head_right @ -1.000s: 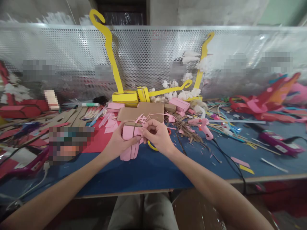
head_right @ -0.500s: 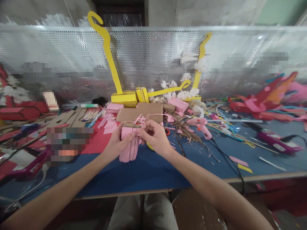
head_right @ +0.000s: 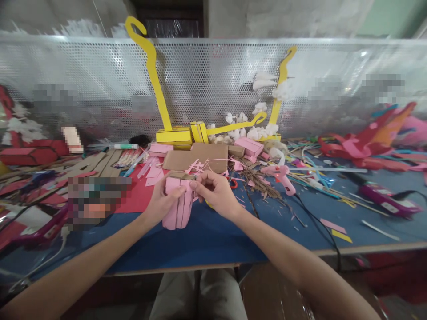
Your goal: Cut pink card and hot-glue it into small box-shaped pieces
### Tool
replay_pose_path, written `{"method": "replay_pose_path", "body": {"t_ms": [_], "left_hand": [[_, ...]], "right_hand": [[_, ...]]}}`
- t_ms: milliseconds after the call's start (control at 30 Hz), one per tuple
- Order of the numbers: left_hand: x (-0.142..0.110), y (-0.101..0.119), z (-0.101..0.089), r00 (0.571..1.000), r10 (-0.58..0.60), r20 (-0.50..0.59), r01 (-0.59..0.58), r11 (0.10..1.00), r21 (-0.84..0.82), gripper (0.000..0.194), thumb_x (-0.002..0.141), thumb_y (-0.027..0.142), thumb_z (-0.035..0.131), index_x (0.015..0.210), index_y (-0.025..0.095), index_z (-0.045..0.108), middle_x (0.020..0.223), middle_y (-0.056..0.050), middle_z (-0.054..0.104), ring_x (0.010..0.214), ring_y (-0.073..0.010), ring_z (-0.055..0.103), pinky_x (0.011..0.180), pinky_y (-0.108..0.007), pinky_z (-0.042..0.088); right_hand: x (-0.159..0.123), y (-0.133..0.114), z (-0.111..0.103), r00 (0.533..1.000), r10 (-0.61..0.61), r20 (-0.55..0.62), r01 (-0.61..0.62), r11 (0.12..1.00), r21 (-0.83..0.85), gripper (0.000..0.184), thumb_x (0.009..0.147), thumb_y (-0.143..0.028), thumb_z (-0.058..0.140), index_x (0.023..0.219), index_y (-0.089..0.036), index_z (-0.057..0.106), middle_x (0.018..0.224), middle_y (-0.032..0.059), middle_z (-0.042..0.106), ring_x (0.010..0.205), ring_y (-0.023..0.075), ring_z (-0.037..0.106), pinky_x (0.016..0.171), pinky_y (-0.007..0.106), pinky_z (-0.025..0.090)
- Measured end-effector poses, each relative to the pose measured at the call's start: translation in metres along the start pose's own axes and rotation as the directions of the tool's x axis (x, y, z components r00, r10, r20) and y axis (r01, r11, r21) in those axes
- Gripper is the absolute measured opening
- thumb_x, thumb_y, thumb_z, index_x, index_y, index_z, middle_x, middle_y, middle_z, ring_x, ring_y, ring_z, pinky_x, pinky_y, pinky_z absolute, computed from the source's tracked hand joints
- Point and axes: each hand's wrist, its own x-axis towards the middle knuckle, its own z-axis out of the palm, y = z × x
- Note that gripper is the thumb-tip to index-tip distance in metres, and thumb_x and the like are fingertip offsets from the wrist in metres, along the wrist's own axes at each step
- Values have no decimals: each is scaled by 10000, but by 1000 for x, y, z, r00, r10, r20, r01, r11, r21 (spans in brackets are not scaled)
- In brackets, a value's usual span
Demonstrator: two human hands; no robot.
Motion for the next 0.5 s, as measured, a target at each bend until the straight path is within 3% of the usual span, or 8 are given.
{"method": "replay_pose_path", "body": {"t_ms": [500], "left_hand": [[8,-13,-12,974,-226,14,226,974,-33,351,823,439,726,1041,169,677,951,-72,750,843,-243,716,746,-370,593]], "right_hand": [[2,10,-4,1000,4,-2,-4,996,-90,318,929,-491,650,849,-202,547,647,-30,610,538,108,558,543,245,462]]}}
